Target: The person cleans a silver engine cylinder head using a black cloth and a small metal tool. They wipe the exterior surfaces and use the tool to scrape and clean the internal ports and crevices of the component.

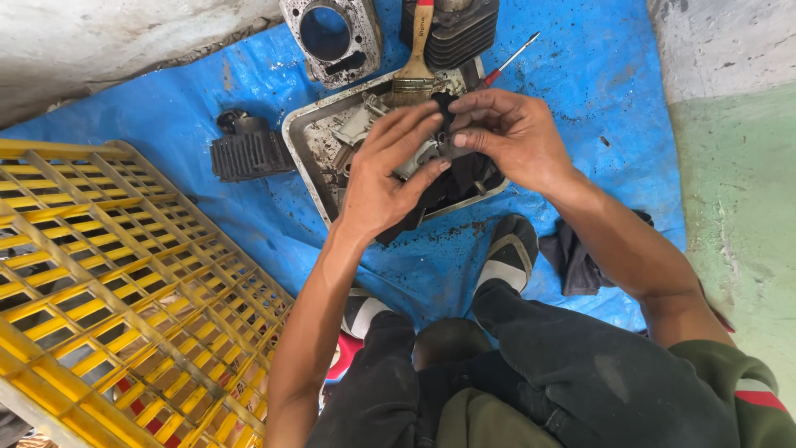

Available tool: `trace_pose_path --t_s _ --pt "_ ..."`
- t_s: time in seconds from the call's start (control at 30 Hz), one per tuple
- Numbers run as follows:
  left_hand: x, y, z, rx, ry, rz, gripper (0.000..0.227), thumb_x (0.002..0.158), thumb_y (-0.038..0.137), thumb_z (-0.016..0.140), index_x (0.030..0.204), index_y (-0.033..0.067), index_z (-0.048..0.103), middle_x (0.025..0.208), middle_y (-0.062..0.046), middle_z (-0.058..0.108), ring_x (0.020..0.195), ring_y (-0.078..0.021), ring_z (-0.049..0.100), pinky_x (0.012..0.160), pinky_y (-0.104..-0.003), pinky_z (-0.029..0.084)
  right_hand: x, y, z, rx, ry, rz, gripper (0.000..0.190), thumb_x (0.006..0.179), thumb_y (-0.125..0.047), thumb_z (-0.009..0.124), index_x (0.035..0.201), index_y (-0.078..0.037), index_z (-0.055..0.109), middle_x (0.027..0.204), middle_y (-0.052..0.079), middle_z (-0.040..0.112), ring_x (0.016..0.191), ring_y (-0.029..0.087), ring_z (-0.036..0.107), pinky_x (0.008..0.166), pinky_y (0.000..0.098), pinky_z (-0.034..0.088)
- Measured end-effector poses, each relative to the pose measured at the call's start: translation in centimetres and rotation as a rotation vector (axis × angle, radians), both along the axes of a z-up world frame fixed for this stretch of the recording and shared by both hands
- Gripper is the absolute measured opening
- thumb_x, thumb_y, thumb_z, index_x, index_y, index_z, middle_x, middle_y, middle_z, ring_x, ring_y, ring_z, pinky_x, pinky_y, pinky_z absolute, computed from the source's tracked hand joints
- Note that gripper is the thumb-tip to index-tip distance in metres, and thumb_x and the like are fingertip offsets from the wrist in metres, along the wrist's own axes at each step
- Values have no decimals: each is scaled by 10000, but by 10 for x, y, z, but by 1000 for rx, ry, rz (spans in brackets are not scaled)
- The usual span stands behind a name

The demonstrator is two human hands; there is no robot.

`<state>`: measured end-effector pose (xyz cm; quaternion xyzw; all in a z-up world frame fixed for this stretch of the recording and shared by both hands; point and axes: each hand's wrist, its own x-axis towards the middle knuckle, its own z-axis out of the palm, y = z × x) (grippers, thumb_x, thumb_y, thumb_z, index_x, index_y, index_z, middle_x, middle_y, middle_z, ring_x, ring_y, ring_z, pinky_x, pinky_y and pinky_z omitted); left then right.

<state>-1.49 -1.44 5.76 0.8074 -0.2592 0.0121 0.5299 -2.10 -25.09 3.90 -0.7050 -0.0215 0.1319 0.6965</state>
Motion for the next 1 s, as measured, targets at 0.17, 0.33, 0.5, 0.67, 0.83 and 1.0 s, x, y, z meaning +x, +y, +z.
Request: trace_pose_path --t_s 0.17,0.33,0.5,0.67,0.83,1.0 --pt "-5 -4 4 -78 98 60 329 882 95 839 1198 69 752 1150 -100 745 1116 -270 709 958 -374 580 -4 5 12 108 0 5 286 980 57 705 1257 3 659 1132 59 695 1066 121 688 963 275 596" --pt "-7 -8 22 -58 131 182 236 882 76 818 1109 48 762 1031 -114 739 928 -267 753 809 -361 589 -7 17 40 -37 -132 82 312 961 78 681 1266 21 657 1234 63 650 1125 126 663 977 272 587" --pt "-10 -8 20 -42 84 210 190 889 61 811 1069 43 753 1019 -113 741 929 -270 758 812 -350 593 -3 24 62 -297 -143 113 302 925 -2 719 1227 -25 713 1099 59 696 944 113 670 791 270 558" --pt "-10 -7 21 -79 161 172 124 932 54 773 1041 31 719 1010 -110 743 935 -263 773 820 -344 599 0 20 61 -485 -276 140 230 914 -103 795 1136 -51 762 1010 79 700 894 177 670 731 316 546" --pt "-9 -10 24 -34 185 134 155 976 100 719 1099 6 725 1037 -153 728 908 -290 740 775 -367 578 -4 17 59 -791 -677 170 221 891 -163 818 1085 -72 763 1060 59 705 1066 297 608 933 430 486" --pt "-12 -11 17 37 66 160 129 994 99 713 1080 6 733 1012 -157 730 935 -305 713 819 -382 562 -5 26 58 -1003 -859 236 240 853 -156 799 1069 -70 738 992 46 654 1040 280 584 959 448 454"
